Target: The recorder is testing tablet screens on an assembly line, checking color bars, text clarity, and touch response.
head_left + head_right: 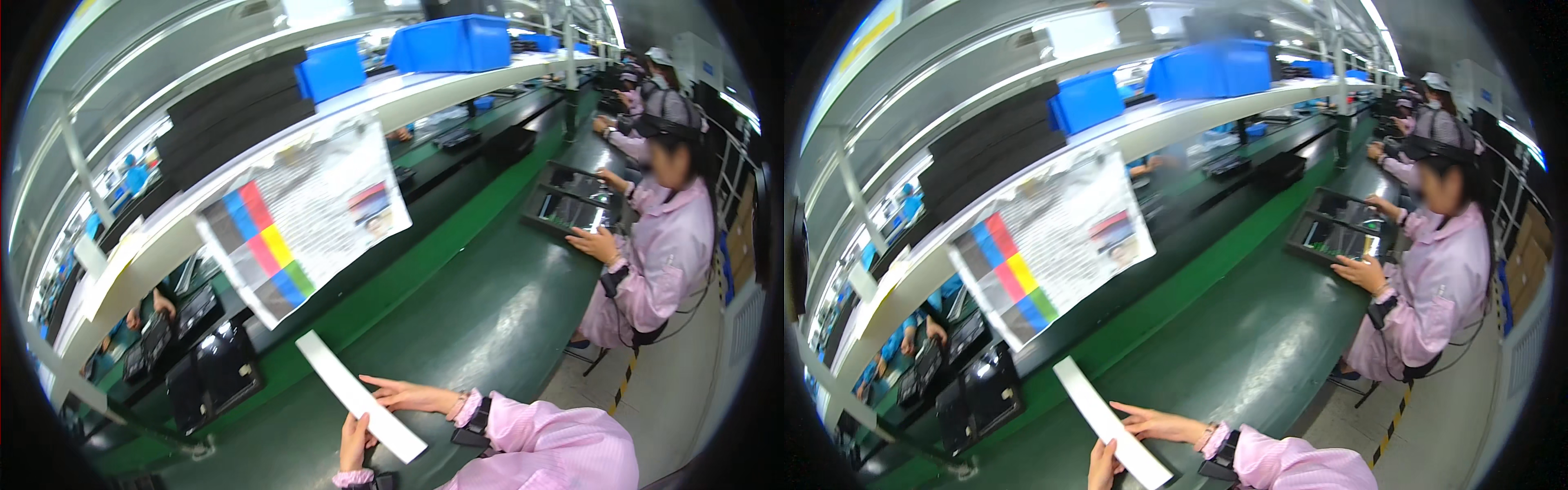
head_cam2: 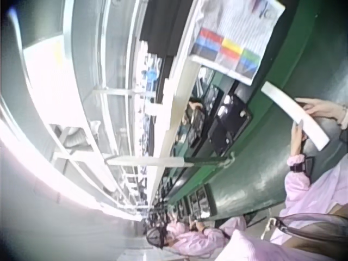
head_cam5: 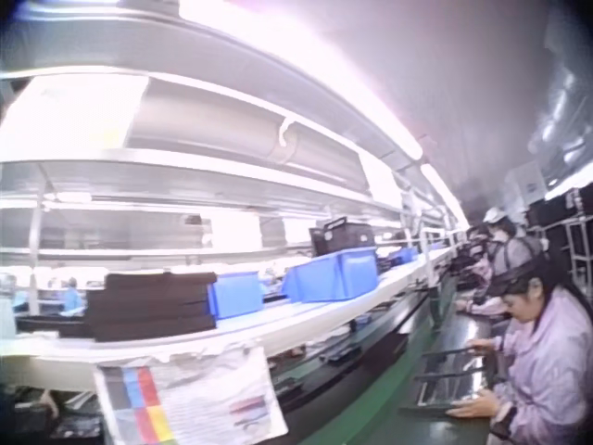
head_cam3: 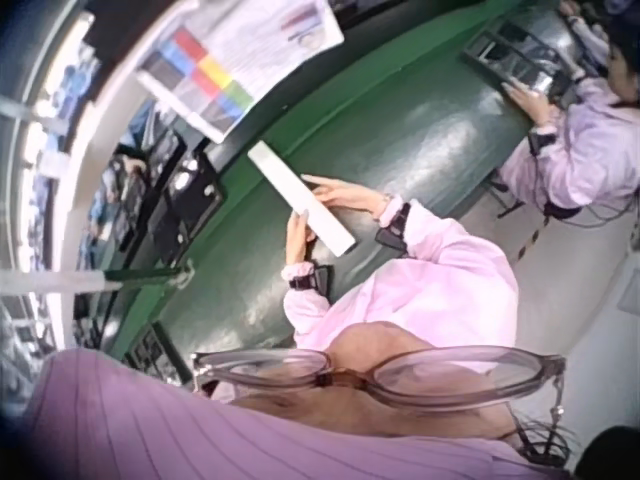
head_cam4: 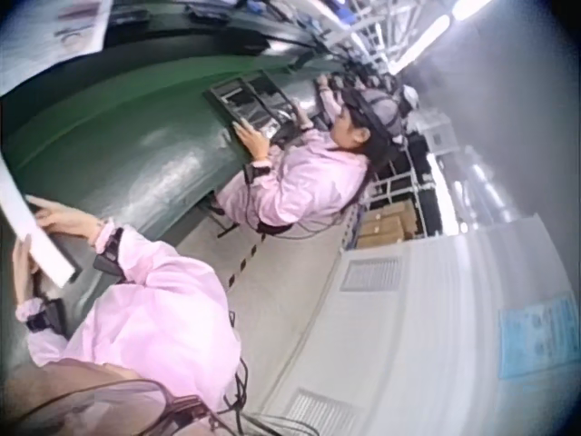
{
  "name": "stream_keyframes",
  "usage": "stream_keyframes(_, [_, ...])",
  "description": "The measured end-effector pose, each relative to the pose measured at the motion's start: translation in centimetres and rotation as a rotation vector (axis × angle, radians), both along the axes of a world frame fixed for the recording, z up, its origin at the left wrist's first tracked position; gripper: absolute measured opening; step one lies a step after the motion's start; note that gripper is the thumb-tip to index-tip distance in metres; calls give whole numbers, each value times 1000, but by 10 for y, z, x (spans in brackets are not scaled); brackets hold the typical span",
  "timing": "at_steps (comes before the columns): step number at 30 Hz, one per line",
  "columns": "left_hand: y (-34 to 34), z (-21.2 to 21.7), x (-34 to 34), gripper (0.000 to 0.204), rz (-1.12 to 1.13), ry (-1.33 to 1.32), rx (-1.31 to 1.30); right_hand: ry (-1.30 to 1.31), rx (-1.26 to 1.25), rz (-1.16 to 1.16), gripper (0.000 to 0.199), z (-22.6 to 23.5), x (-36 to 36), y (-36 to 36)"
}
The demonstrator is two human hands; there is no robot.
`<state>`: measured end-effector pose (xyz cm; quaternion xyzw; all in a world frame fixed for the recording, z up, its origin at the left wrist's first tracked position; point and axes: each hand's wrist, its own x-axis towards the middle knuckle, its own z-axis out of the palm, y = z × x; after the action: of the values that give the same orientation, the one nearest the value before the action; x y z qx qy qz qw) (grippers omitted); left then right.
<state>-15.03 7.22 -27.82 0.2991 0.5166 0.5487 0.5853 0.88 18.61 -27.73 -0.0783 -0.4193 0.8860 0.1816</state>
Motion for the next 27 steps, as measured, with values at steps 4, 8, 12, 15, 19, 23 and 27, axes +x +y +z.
stream_keyframes(4, [0, 18, 14, 27, 19, 51, -58, -9, -51, -36, 66, -30, 1, 6])
stream_keyframes(8, [-6, 28, 18, 33, 53, 134, -105, -19, -4, 22, 50, -23, -2, 5])
stream_keyframes(12, [-7, 35, 17, 37, -35, 166, -55, -50, 28, 14, 48, -15, 4, 4])
stream_keyframes(15, [-6, 22, 12, 39, -9, 173, -114, -44, 50, -19, 47, -17, 3, 4])
stream_keyframes(19, [-2, 34, 16, 39, -31, 183, -52, -63, 11, -3, 50, -17, 2, 10])
stream_keyframes(23, [-1, 33, 15, 38, -29, 159, -50, -70, 3, 19, 49, -10, 4, 10])
stream_keyframes(27, [-7, 39, 18, 36, 61, 148, -182, -76, -20, 43, 46, -25, -3, 10])
